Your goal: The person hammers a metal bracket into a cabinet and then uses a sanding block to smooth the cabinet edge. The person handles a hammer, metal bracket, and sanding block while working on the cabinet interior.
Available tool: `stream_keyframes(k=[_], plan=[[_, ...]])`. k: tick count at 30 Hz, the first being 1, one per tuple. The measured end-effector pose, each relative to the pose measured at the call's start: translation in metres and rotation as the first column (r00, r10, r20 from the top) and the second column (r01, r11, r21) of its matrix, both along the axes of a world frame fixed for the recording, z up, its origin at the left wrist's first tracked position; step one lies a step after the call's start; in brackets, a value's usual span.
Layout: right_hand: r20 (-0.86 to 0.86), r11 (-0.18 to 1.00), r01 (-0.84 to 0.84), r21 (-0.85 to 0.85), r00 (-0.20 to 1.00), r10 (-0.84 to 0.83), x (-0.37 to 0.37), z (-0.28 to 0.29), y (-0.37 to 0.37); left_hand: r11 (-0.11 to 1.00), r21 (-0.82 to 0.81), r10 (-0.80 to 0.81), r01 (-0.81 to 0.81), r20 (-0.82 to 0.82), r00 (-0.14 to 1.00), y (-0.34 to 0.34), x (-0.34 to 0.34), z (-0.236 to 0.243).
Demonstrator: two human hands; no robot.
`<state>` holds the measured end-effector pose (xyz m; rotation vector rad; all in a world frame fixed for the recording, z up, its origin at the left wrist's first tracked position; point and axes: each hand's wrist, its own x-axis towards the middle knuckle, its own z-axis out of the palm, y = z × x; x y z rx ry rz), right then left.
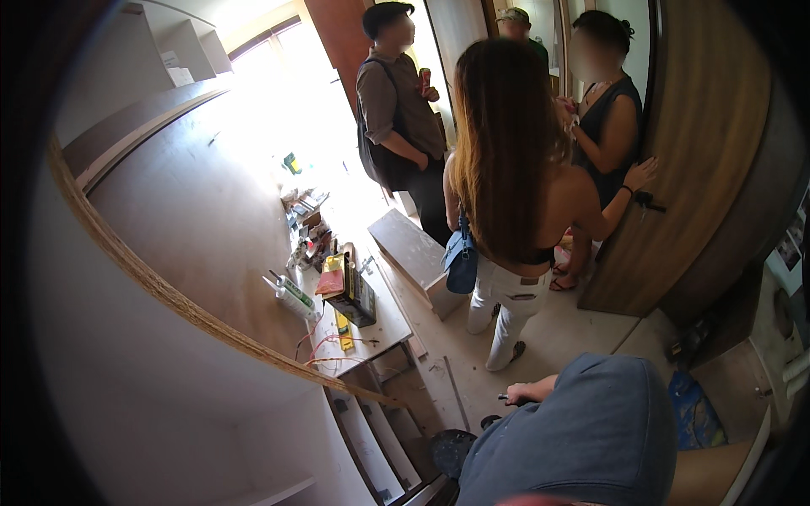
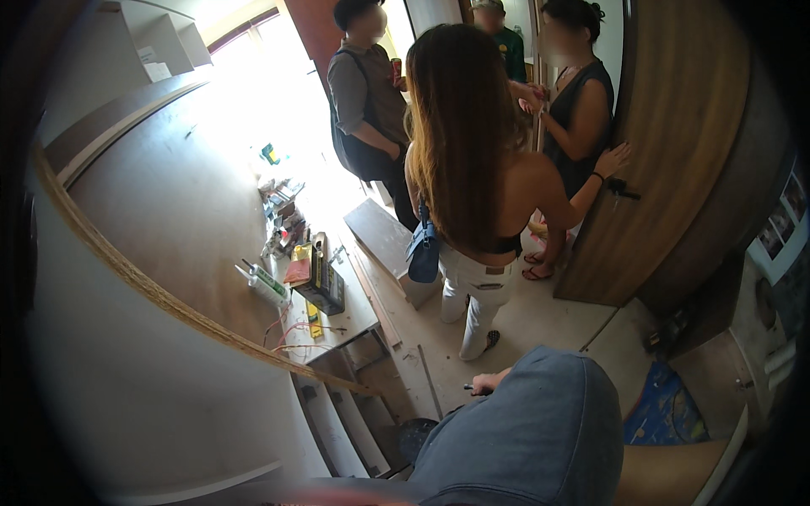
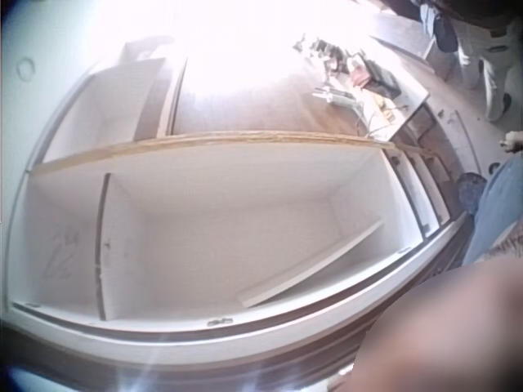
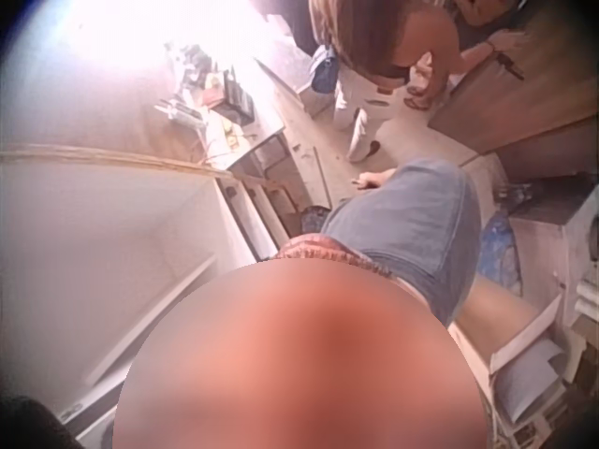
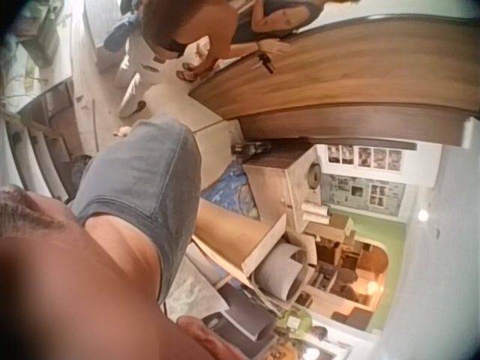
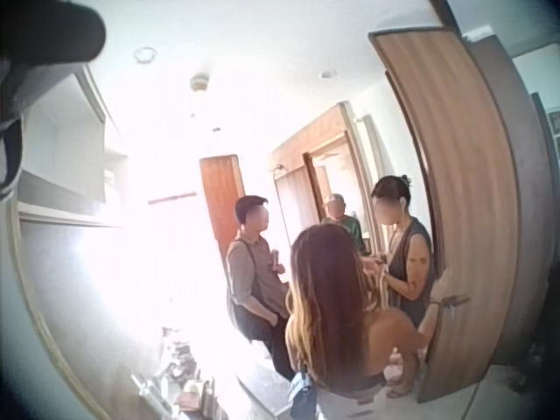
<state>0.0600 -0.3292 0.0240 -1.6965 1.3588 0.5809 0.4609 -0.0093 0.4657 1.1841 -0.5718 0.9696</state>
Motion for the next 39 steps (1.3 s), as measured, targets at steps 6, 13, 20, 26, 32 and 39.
stream_keyframes(k=[6,13,20,26,32,39], plan=[[-0.029,0.999,0.037,-0.002,0.999,-0.037,-0.004,-0.001,-0.002,1.0,-0.005,-0.022,0.022,0.011,1.0,-0.001,0.0,0.002],[-0.067,0.994,0.099,0.036,0.993,-0.096,-0.004,-0.006,-0.001,1.0,-0.029,-0.011,0.011,-0.006,1.0,0.004,-0.002,-0.003],[-0.047,0.997,0.07,0.037,0.997,-0.068,-0.002,-0.007,-0.001,0.999,-0.051,-0.013,0.012,-0.022,1.0,0.007,-0.001,-0.006],[-0.027,0.998,-0.055,0.038,0.998,0.056,-0.001,-0.01,-0.001,0.998,-0.063,-0.013,0.012,-0.021,1.0,0.011,-0.004,-0.007],[-0.008,0.987,-0.157,-0.013,0.988,0.157,0.001,-0.009,0.002,0.996,-0.08,-0.026,0.026,-0.005,1.0,0.013,-0.006,-0.007],[-0.02,0.978,-0.204,0.043,0.979,0.205,0.003,0.002,0.001,0.994,-0.098,-0.042,0.042,0.007,0.999,0.017,-0.008,-0.008]])
